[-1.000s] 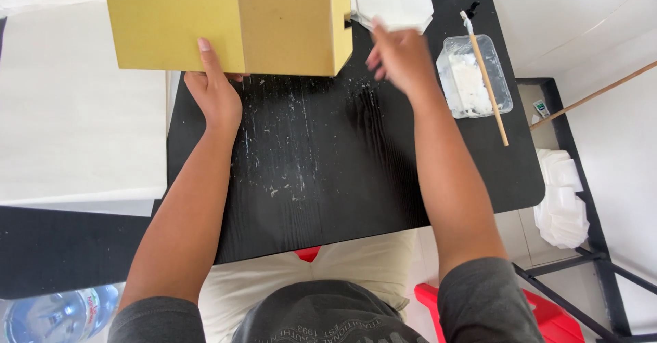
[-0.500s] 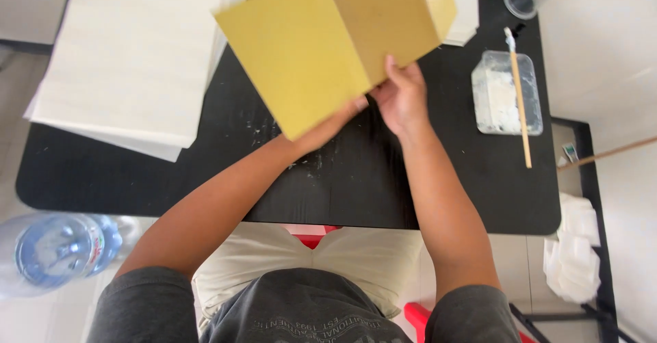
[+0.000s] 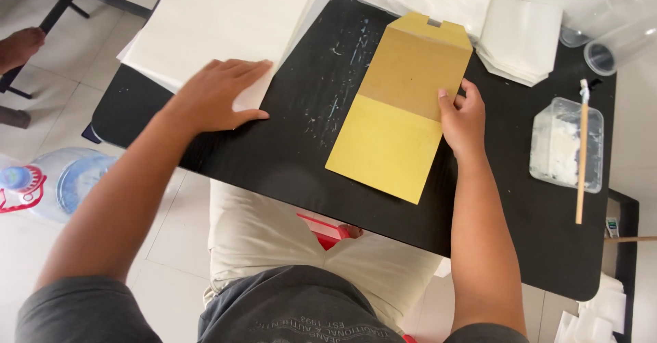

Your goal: The person is applying glue to paper sheets and folding them to assemble paper bags.

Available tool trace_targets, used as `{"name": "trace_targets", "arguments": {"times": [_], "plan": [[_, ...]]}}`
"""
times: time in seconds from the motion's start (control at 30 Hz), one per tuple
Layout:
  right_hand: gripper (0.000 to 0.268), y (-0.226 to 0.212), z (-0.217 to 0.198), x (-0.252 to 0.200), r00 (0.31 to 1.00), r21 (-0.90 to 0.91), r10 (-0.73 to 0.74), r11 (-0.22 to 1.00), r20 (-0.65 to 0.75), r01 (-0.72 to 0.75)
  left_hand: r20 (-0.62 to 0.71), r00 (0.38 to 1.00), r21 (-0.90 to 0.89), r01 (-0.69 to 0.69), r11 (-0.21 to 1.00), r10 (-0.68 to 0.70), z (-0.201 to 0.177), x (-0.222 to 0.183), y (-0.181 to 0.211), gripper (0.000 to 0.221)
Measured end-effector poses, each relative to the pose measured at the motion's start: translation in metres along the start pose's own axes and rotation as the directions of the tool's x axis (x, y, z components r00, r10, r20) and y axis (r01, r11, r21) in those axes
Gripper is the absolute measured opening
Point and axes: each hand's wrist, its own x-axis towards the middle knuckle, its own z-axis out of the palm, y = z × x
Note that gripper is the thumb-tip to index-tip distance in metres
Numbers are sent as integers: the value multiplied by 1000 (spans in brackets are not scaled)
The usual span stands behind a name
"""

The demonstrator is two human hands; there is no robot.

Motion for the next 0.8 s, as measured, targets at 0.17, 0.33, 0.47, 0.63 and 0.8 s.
{"name": "trace_targets", "arguments": {"times": [0.17, 0.33, 0.47, 0.63, 0.8], "plan": [[58, 11, 0, 0, 982, -337, -190, 925, -20, 172, 24, 997, 30, 67, 997, -68, -14, -22, -27, 82], [38, -1, 9, -6, 968, -260, -251, 935, 4, 243, -17, 999, 99, 38, 994, -36, -12, -26, -44, 81], [31, 4, 15, -3, 962, -235, -274, 936, -15, 263, -72, 997, 245, 0, 970, 18, -5, -22, -63, 73], [28, 10, 15, 0, 958, -232, -288, 933, -20, 275, -134, 981, 450, -67, 891, 141, 9, -20, -78, 49], [27, 7, 15, -1, 960, -211, -277, 941, -26, 266, -325, 916, 140, -197, 970, 234, 0, -22, -55, 26]]}}
